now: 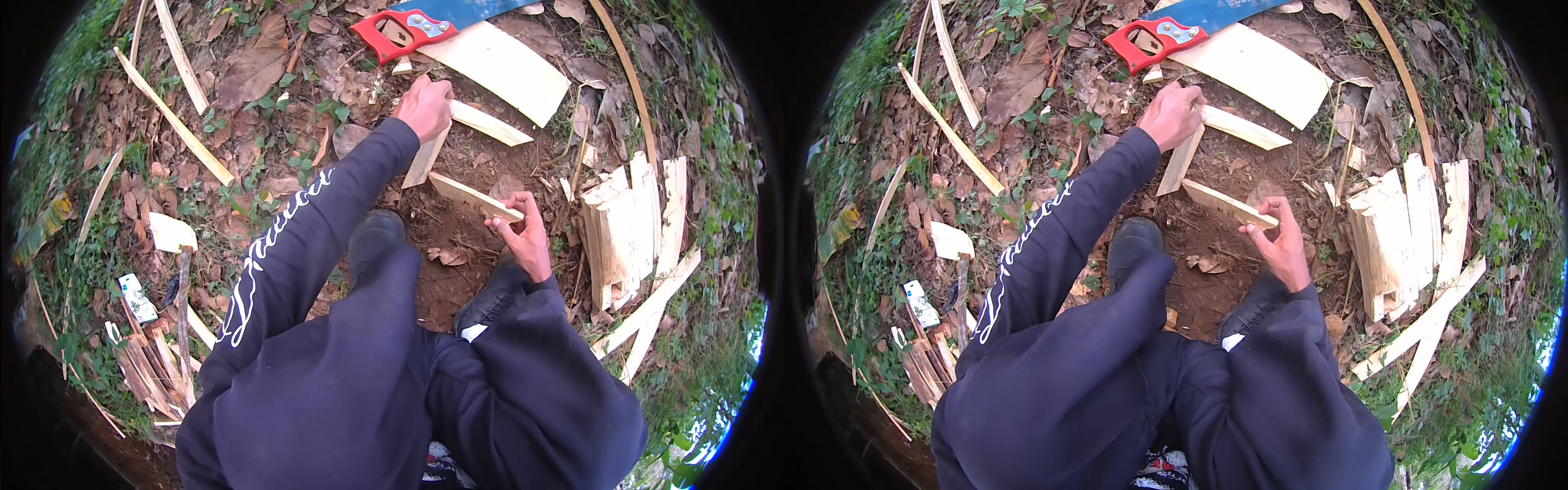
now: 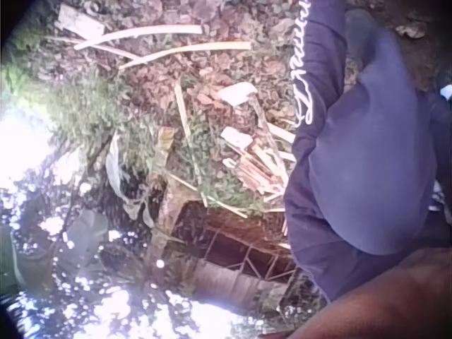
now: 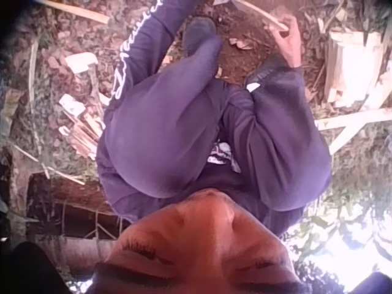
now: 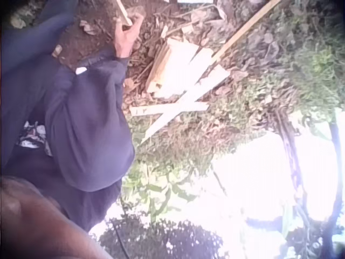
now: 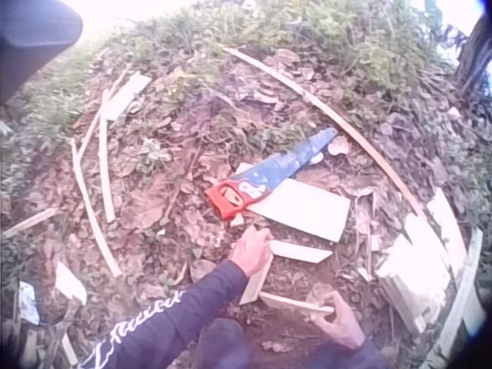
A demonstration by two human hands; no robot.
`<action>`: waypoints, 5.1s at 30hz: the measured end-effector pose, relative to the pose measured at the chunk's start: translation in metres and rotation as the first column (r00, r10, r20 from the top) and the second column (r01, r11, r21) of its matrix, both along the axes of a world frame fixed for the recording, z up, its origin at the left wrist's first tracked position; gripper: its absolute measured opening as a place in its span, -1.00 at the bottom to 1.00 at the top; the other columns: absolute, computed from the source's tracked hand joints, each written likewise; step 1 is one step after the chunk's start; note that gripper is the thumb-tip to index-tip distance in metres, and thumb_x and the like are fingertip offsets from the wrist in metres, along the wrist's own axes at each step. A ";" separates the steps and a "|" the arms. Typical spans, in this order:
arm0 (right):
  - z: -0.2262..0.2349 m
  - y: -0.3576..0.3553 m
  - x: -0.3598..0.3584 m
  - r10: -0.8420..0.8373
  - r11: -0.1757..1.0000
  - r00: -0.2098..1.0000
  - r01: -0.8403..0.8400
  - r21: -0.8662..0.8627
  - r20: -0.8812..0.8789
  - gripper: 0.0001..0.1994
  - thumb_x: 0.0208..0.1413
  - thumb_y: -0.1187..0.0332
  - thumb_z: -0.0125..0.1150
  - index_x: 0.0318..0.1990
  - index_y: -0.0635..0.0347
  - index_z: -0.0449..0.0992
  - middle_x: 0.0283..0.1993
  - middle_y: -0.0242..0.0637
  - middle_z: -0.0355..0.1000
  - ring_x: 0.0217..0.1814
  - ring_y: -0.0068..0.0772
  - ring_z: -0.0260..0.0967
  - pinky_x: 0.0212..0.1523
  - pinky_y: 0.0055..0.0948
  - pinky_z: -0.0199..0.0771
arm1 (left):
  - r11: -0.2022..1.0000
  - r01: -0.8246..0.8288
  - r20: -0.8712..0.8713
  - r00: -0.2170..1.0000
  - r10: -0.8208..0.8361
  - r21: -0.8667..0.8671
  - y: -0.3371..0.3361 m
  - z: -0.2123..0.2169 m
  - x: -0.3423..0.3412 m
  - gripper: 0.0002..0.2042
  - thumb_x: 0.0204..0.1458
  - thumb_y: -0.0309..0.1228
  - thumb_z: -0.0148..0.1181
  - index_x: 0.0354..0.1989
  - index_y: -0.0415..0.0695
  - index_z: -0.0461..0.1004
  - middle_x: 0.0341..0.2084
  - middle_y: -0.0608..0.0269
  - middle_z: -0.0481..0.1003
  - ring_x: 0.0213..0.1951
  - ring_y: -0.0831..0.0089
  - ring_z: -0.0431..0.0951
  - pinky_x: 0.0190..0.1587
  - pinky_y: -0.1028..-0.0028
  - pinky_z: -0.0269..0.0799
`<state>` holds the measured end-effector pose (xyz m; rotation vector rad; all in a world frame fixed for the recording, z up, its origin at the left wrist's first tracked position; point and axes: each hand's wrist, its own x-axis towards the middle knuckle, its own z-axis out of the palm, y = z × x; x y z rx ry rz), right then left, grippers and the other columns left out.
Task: The person uses a hand saw to cut a piece of wood into smaller pieces. They then arrange the cut pieces on the ground to form a square shape.
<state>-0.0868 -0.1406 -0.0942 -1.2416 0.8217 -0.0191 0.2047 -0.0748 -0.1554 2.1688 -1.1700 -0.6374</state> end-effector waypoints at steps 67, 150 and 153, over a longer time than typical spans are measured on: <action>-0.028 0.027 0.006 0.323 0.548 0.939 -0.285 -0.786 -0.116 -0.62 0.04 0.45 0.35 0.05 0.18 0.47 0.08 -0.16 0.43 0.10 -0.01 0.42 0.10 -0.18 0.42 | 0.998 -0.019 -0.028 0.999 0.021 0.066 -0.002 -0.003 0.001 -0.79 0.01 -0.39 0.30 -0.20 -0.20 0.53 -0.35 -0.09 0.47 -0.11 -0.04 0.50 -0.01 0.14 0.42; -0.041 0.031 -0.019 0.021 0.419 0.959 -0.266 -0.868 -0.284 -0.43 -0.05 0.27 0.48 0.12 0.16 0.38 0.06 -0.09 0.28 0.15 0.01 0.19 0.19 -0.04 0.20 | 1.000 0.001 -0.001 1.000 -0.001 0.022 0.001 -0.005 0.002 -0.78 0.01 -0.35 0.35 -0.25 -0.18 0.52 -0.51 0.13 0.46 -0.25 0.14 0.47 -0.15 0.19 0.40; -0.039 0.030 -0.016 0.039 0.418 0.952 -0.293 -0.860 -0.305 -0.47 -0.03 0.25 0.46 0.09 0.15 0.41 0.03 -0.12 0.31 0.14 -0.03 0.21 0.17 -0.06 0.20 | 1.000 0.003 0.000 1.000 -0.003 0.024 0.001 -0.004 0.002 -0.78 0.01 -0.35 0.36 -0.25 -0.18 0.52 -0.51 0.13 0.46 -0.25 0.14 0.47 -0.15 0.19 0.40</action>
